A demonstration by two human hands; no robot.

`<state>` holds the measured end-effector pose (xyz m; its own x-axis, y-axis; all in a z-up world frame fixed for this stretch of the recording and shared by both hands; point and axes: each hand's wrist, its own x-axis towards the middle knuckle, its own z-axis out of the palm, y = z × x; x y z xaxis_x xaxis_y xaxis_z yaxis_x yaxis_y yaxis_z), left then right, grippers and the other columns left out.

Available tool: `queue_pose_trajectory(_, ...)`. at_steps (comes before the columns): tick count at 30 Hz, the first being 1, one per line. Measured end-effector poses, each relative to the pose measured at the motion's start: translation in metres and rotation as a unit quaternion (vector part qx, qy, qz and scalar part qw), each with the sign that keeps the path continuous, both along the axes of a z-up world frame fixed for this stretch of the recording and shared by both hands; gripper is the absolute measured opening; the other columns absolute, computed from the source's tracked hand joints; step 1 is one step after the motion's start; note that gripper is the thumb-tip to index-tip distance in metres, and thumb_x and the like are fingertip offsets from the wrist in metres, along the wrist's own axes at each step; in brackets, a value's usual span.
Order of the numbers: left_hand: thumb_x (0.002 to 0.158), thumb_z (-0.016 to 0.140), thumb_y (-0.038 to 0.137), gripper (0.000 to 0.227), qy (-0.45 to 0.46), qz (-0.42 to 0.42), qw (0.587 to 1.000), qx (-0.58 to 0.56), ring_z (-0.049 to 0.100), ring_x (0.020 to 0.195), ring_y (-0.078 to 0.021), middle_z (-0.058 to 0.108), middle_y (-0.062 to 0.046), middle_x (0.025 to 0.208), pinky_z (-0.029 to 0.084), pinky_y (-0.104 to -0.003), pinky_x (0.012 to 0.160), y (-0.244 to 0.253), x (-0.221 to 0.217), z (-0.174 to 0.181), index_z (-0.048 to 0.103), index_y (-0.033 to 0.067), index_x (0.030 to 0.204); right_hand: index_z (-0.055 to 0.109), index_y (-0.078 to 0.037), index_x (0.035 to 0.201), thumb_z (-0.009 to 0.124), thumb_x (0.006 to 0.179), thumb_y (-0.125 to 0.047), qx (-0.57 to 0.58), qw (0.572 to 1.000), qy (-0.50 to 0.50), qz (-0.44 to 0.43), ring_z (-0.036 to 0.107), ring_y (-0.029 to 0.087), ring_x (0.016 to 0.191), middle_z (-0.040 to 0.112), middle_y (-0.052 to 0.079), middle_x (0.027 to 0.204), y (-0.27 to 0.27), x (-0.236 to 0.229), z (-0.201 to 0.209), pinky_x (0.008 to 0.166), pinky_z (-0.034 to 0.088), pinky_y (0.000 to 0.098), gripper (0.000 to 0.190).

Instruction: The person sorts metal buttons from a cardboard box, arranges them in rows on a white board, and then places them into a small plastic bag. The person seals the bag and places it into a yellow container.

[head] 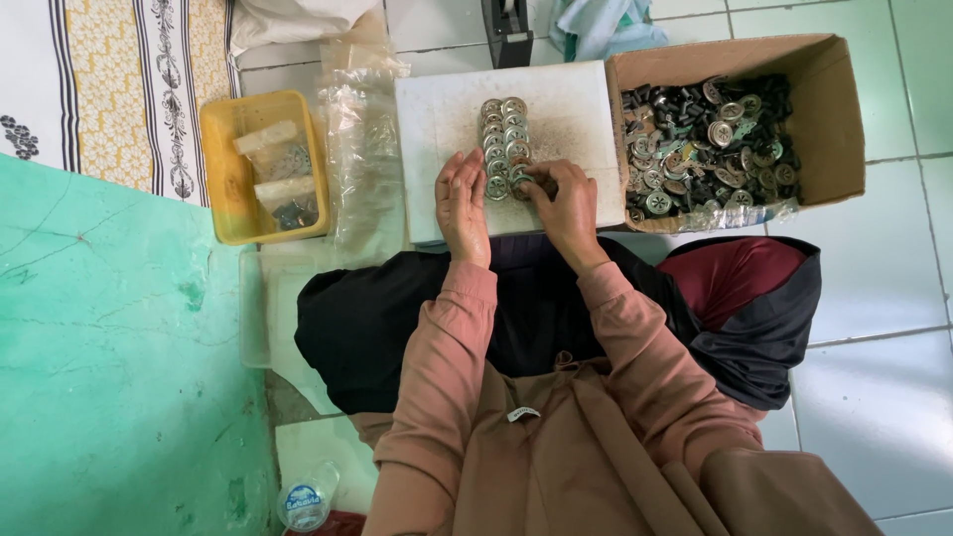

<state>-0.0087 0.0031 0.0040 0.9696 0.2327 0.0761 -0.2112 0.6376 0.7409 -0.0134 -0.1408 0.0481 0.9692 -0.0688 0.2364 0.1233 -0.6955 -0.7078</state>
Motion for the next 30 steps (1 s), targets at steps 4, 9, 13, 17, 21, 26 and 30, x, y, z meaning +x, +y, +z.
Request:
queue_pose_trajectory(4, 0.115, 0.047, 0.03, 0.033, -0.014, 0.037, 0.983, 0.177, 0.046, 0.145, -0.0322, 0.057, -0.017, 0.149, 0.036, -0.048, 0.121, -0.007, -0.008, 0.013, 0.057, 0.0114, 0.14, 0.073, -0.017, 0.107, 0.083, 0.092, -0.023, -0.038, 0.999, -0.001, 0.001, 0.064, 0.022, 0.081, 0.059, -0.002, 0.093, -0.001, 0.004, -0.005, 0.082, 0.043, 0.0382, 0.019)
queue_pose_trajectory(9, 0.116, 0.042, 0.033, 0.033, -0.015, 0.052, 0.957, 0.285, 0.045, 0.145, -0.0304, 0.049, -0.011, 0.154, 0.036, -0.05, 0.122, -0.008, -0.02, 0.023, 0.057, 0.0156, 0.139, 0.071, -0.011, 0.114, 0.085, 0.091, -0.02, 0.045, 0.999, 0.016, 0.013, 0.065, 0.025, 0.082, 0.055, 0.003, 0.096, -0.012, 0.003, -0.008, 0.078, 0.048, 0.0355, 0.028)
queue_pose_trajectory(13, 0.116, 0.042, 0.035, 0.034, -0.005, 0.047, 0.954, 0.295, 0.047, 0.144, -0.0289, 0.046, -0.008, 0.157, 0.036, -0.049, 0.123, -0.009, -0.022, 0.018, 0.057, 0.0177, 0.141, 0.07, -0.003, 0.12, 0.09, 0.084, -0.017, 0.052, 0.997, 0.04, 0.033, 0.066, 0.031, 0.084, 0.053, 0.01, 0.1, -0.02, -0.001, -0.009, 0.078, 0.055, 0.0389, 0.044)
queue_pose_trajectory(17, 0.116, 0.041, 0.033, 0.034, -0.015, 0.036, 0.954, 0.297, 0.042, 0.146, -0.0353, 0.045, -0.013, 0.157, 0.036, -0.055, 0.122, -0.009, -0.022, 0.021, 0.055, 0.0152, 0.141, 0.073, -0.01, 0.121, 0.09, 0.084, -0.023, 0.009, 0.999, 0.036, 0.031, 0.066, 0.033, 0.083, 0.053, 0.007, 0.101, -0.018, 0.002, -0.016, 0.082, 0.048, 0.041, 0.042)
queue_pose_trajectory(21, 0.116, 0.043, 0.035, 0.035, -0.021, 0.04, 0.954, 0.297, 0.042, 0.146, -0.0352, 0.046, -0.012, 0.157, 0.036, -0.054, 0.122, -0.01, -0.023, 0.021, 0.056, 0.0153, 0.141, 0.073, -0.013, 0.123, 0.09, 0.083, -0.026, 0.004, 0.999, 0.047, 0.028, 0.066, 0.031, 0.084, 0.054, 0.006, 0.102, -0.02, 0.004, -0.02, 0.083, 0.045, 0.0404, 0.046)
queue_pose_trajectory(26, 0.115, 0.043, 0.037, 0.036, -0.021, 0.042, 0.956, 0.291, 0.043, 0.146, -0.0344, 0.047, -0.012, 0.156, 0.035, -0.054, 0.123, -0.011, -0.022, 0.022, 0.057, 0.0152, 0.14, 0.073, -0.015, 0.124, 0.091, 0.08, -0.028, 0.005, 0.998, 0.049, 0.026, 0.066, 0.031, 0.084, 0.054, 0.005, 0.102, -0.021, 0.004, -0.022, 0.084, 0.044, 0.04, 0.049)
queue_pose_trajectory(30, 0.115, 0.041, 0.037, 0.037, -0.02, 0.037, 0.957, 0.286, 0.042, 0.147, -0.0332, 0.046, -0.012, 0.156, 0.034, -0.052, 0.124, -0.009, -0.022, 0.023, 0.057, 0.015, 0.14, 0.071, -0.015, 0.128, 0.092, 0.08, -0.031, 0.017, 0.998, 0.056, 0.035, 0.066, 0.029, 0.086, 0.054, 0.004, 0.102, -0.021, 0.003, -0.016, 0.084, 0.044, 0.0389, 0.054)
